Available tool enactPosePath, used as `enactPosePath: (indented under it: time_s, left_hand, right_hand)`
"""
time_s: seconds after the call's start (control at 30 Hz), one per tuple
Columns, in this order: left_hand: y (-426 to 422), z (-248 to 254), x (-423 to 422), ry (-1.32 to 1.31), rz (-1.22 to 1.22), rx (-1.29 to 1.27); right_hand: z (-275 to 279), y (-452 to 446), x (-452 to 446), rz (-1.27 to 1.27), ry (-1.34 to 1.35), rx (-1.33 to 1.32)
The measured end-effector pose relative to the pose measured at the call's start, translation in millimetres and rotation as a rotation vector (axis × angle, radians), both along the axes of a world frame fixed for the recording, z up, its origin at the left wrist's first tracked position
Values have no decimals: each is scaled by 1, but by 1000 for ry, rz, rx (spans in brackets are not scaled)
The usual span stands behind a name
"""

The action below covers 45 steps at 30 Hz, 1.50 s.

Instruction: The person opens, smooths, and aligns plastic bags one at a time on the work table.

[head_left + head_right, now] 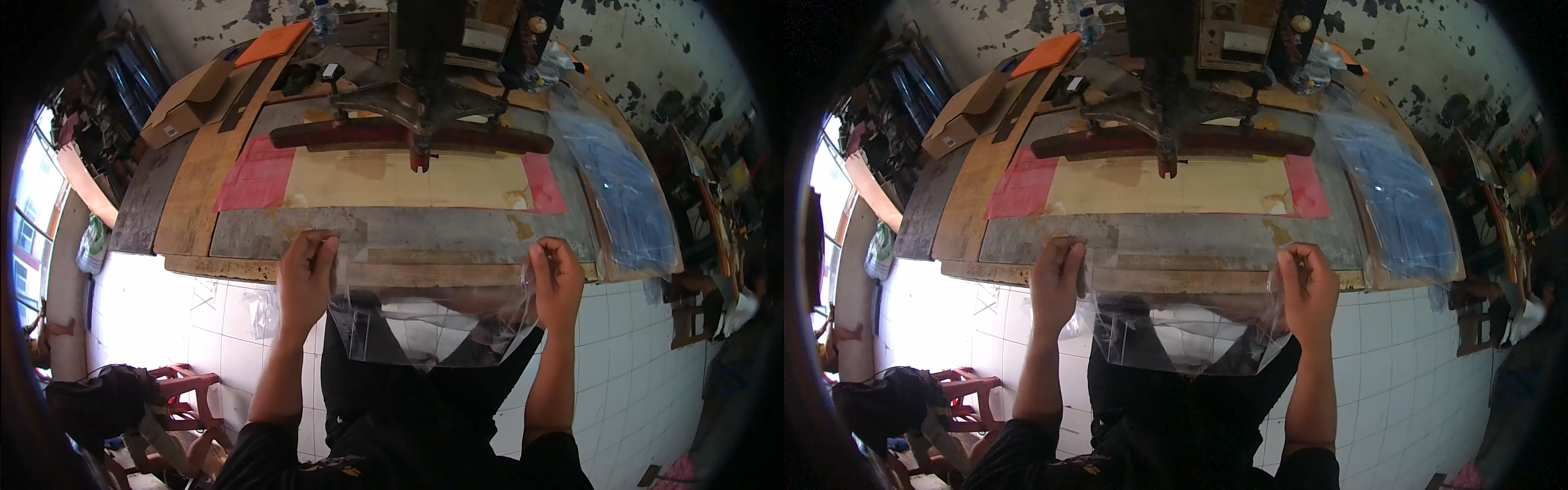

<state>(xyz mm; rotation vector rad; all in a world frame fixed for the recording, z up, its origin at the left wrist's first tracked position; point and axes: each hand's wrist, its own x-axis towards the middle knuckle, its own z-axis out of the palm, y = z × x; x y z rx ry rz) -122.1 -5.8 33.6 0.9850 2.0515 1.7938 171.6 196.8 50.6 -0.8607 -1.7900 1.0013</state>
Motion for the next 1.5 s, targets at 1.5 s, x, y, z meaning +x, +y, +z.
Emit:
enactPosePath:
  time_s: [1.5]
  left_hand:
    - [98,26,-106,570,-278,-481]
  right_hand:
    - [29,134,-80,286,-803,118]
